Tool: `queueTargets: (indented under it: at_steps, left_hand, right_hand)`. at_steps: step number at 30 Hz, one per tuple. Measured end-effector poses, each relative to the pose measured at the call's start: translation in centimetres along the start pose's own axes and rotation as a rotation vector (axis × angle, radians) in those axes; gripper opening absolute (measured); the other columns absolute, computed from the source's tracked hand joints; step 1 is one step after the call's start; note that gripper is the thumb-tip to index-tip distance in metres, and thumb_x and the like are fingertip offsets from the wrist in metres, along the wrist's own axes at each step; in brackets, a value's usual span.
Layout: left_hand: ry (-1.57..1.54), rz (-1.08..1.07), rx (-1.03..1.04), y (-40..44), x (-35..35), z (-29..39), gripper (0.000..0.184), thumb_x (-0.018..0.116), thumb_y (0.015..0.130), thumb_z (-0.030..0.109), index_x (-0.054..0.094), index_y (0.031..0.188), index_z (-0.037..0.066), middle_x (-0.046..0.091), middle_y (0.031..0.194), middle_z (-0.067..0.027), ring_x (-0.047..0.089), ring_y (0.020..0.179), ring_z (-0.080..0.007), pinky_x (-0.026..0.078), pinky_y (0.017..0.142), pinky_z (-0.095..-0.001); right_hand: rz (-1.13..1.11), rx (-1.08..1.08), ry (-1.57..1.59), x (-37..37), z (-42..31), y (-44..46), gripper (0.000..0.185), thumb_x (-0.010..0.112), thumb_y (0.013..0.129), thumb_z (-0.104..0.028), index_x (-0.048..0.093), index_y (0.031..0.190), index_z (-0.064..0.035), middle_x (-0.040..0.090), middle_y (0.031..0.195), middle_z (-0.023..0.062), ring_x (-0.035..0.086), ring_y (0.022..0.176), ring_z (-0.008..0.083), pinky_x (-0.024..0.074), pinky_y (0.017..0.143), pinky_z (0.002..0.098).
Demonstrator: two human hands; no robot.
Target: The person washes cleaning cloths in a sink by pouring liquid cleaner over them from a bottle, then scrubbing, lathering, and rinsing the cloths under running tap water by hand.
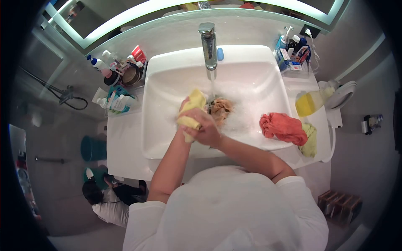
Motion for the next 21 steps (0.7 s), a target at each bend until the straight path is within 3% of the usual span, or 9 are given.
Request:
queueTargets:
  at_steps: [2, 5, 7, 9, 11, 15, 17, 19, 21]
  left_hand:
    - [-0.058, 0.076, -0.152, -1.0, 3.6, -0.7, 0.034, 0.043, 0.09, 0.036, 0.054, 0.106, 0.007, 0.06, 0.092, -0.0075, 0.059, 0.083, -0.0191, 0.05, 0.067, -0.0309]
    - [-0.005, 0.349, -0.033, -0.9, 4.9, -3.0, 0.031, 0.047, 0.089, 0.033, 0.055, 0.103, 0.007, 0.061, 0.078, -0.0067, 0.06, 0.069, -0.0206, 0.051, 0.06, -0.0329]
    - [0.777, 0.558, 0.085, -0.2, 1.0, -3.3, 0.033, 0.044, 0.09, 0.033, 0.054, 0.106, 0.005, 0.061, 0.088, -0.0089, 0.06, 0.08, -0.0217, 0.051, 0.069, -0.0341]
    - [0.86, 0.724, 0.161, 0.3, 1.8, -4.1, 0.035, 0.04, 0.092, 0.033, 0.052, 0.109, 0.005, 0.059, 0.099, -0.0096, 0.06, 0.089, -0.0222, 0.051, 0.076, -0.0353]
    - [0.232, 0.828, 0.183, 1.0, 8.1, -6.1, 0.036, 0.036, 0.094, 0.033, 0.049, 0.113, 0.006, 0.056, 0.109, -0.0087, 0.058, 0.096, -0.0222, 0.05, 0.082, -0.0365]
    - [0.396, 0.608, -0.02, 0.4, 9.1, -3.1, 0.041, 0.042, 0.092, 0.031, 0.044, 0.122, 0.003, 0.052, 0.116, -0.0122, 0.052, 0.106, -0.0274, 0.041, 0.093, -0.0393]
    - [0.668, 0.76, 0.026, -0.1, 6.2, -1.7, 0.047, 0.048, 0.087, 0.033, 0.043, 0.124, 0.004, 0.048, 0.12, -0.0134, 0.047, 0.112, -0.0292, 0.037, 0.096, -0.0395]
    - [1.206, 0.898, -0.028, -0.5, 5.9, -1.7, 0.052, 0.055, 0.083, 0.033, 0.042, 0.126, 0.007, 0.045, 0.122, -0.0149, 0.041, 0.117, -0.0313, 0.034, 0.098, -0.0394]
    - [2.017, 0.95, -0.203, -0.3, 6.5, -2.8, 0.056, 0.06, 0.078, 0.031, 0.042, 0.128, 0.011, 0.043, 0.121, -0.0168, 0.036, 0.119, -0.0339, 0.033, 0.098, -0.0389]
  right_hand:
    - [0.047, -0.075, -0.197, 0.6, -0.3, -0.4, 0.021, 0.07, 0.071, -0.013, 0.058, 0.083, -0.0007, 0.059, 0.083, 0.0117, 0.058, 0.077, 0.0292, 0.0462, 0.067, 0.0332]
    - [0.122, -0.111, -0.398, 0.2, 2.4, -1.2, 0.019, 0.069, 0.069, -0.011, 0.057, 0.08, -0.0023, 0.059, 0.074, 0.0113, 0.057, 0.069, 0.0285, 0.0458, 0.063, 0.0337]
    - [0.141, -0.157, -0.47, -1.5, 5.8, -1.3, 0.016, 0.069, 0.069, -0.009, 0.057, 0.079, -0.0039, 0.059, 0.074, 0.0109, 0.057, 0.066, 0.0237, 0.0451, 0.061, 0.0318]
    - [0.075, 0.15, -0.412, -5.1, 12.9, -2.2, 0.013, 0.064, 0.071, -0.011, 0.054, 0.075, -0.0031, 0.057, 0.07, 0.011, 0.057, 0.064, 0.031, 0.0454, 0.059, 0.0376]
    - [0.071, 0.614, 0.119, -8.2, 16.5, -2.5, 0.017, 0.063, 0.075, -0.017, 0.053, 0.078, -0.0035, 0.056, 0.074, 0.0116, 0.055, 0.069, 0.0314, 0.0448, 0.065, 0.0381]
    - [0.268, 0.278, -0.773, -11.5, 14.3, -1.4, 0.029, 0.063, 0.078, -0.028, 0.05, 0.09, -0.0042, 0.051, 0.087, 0.0148, 0.049, 0.08, 0.0319, 0.0417, 0.073, 0.0387]
    - [0.211, 0.351, -0.878, -13.2, 12.9, -0.8, 0.037, 0.065, 0.077, -0.031, 0.048, 0.097, -0.0047, 0.047, 0.094, 0.0169, 0.046, 0.085, 0.033, 0.04, 0.076, 0.039]
    - [-0.07, 0.145, -0.978, -11.6, 12.3, -2.4, 0.051, 0.069, 0.072, -0.035, 0.048, 0.108, -0.0058, 0.047, 0.102, 0.0182, 0.046, 0.095, 0.0343, 0.0404, 0.08, 0.0382]
    - [-0.306, 0.141, -1.132, -9.2, 9.9, -3.6, 0.057, 0.071, 0.068, -0.036, 0.048, 0.111, -0.0069, 0.049, 0.103, 0.0177, 0.047, 0.099, 0.0347, 0.0406, 0.083, 0.037]
Point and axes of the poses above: each hand's wrist, its own y-axis towards the middle knuckle, its own x-axis out of the palm, z = x × y, the point moved 1 cm from there along y, towards the middle knuckle
